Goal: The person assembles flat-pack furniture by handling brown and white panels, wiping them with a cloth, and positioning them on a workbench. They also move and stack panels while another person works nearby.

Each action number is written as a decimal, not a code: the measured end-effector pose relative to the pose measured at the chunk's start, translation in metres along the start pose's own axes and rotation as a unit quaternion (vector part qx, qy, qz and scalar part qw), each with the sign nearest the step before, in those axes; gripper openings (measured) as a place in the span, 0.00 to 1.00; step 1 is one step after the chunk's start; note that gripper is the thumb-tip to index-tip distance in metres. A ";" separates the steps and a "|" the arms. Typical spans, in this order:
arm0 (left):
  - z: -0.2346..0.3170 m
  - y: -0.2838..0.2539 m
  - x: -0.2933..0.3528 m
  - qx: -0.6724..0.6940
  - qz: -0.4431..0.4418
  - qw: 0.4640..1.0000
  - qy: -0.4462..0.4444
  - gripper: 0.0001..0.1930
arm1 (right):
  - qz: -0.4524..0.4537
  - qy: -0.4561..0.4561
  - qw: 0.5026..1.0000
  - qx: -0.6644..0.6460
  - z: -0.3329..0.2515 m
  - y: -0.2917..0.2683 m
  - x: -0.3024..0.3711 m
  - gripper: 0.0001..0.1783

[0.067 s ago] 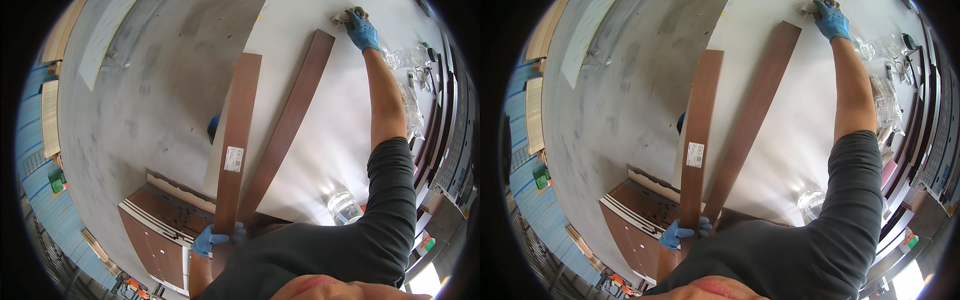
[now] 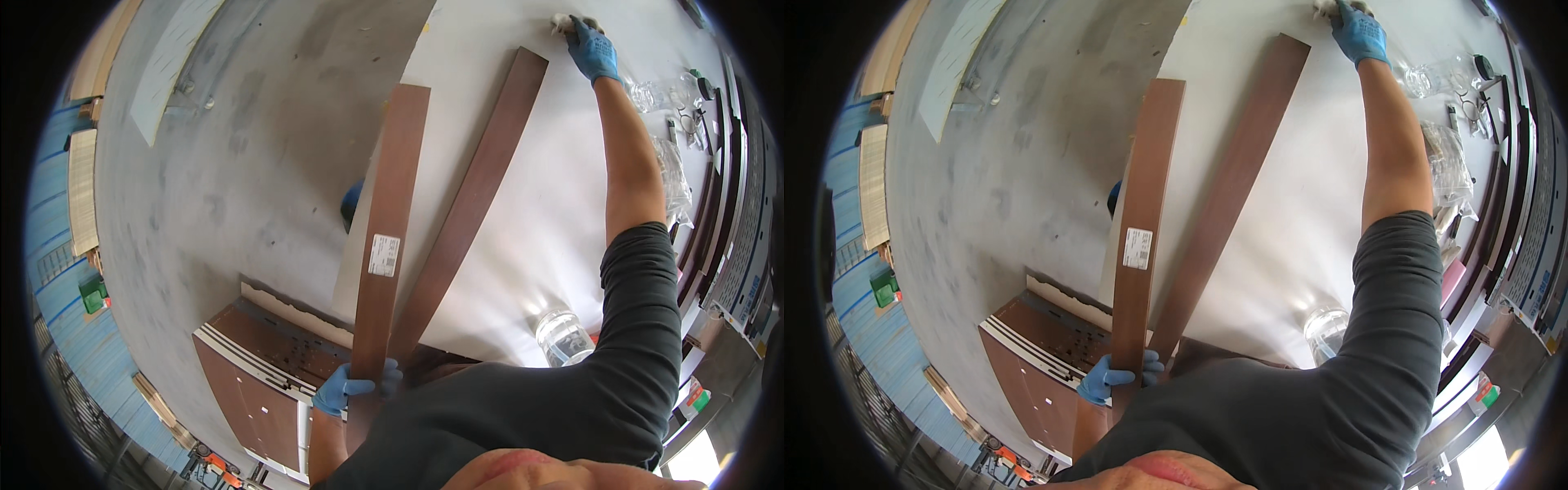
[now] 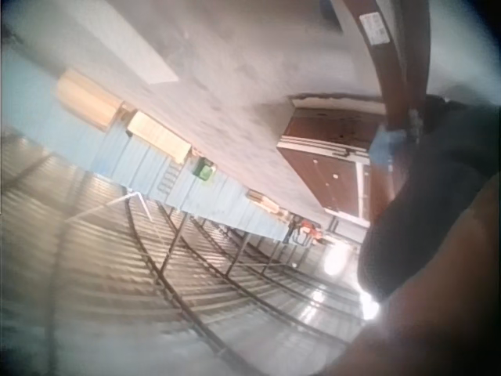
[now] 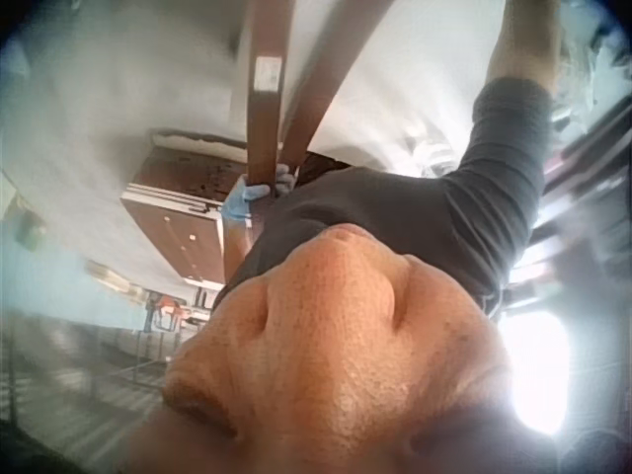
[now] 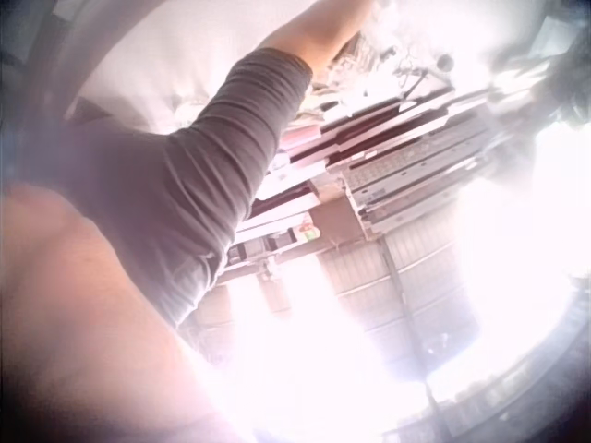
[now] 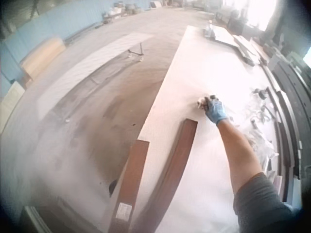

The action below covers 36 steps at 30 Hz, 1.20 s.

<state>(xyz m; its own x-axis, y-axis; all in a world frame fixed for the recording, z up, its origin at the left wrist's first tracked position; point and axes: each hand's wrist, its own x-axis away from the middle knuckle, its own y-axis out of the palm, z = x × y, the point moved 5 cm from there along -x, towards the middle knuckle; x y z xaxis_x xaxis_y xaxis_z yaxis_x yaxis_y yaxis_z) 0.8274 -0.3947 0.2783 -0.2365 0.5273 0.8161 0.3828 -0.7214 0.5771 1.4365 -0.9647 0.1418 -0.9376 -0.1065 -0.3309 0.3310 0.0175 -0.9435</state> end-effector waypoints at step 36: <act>-0.098 -0.149 0.041 -0.097 -0.069 0.985 0.126 0.30 | -0.143 -0.100 0.970 -0.170 -0.445 -0.146 0.188 0.18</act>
<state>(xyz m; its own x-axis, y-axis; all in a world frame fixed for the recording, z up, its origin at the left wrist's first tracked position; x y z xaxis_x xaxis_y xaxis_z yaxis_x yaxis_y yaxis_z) 0.6729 -0.3099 0.2285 -0.4981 0.5150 0.6976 0.1601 -0.7360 0.6578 1.1645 -0.5448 0.2088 -0.9354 -0.3453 -0.0769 -0.0256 0.2828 -0.9588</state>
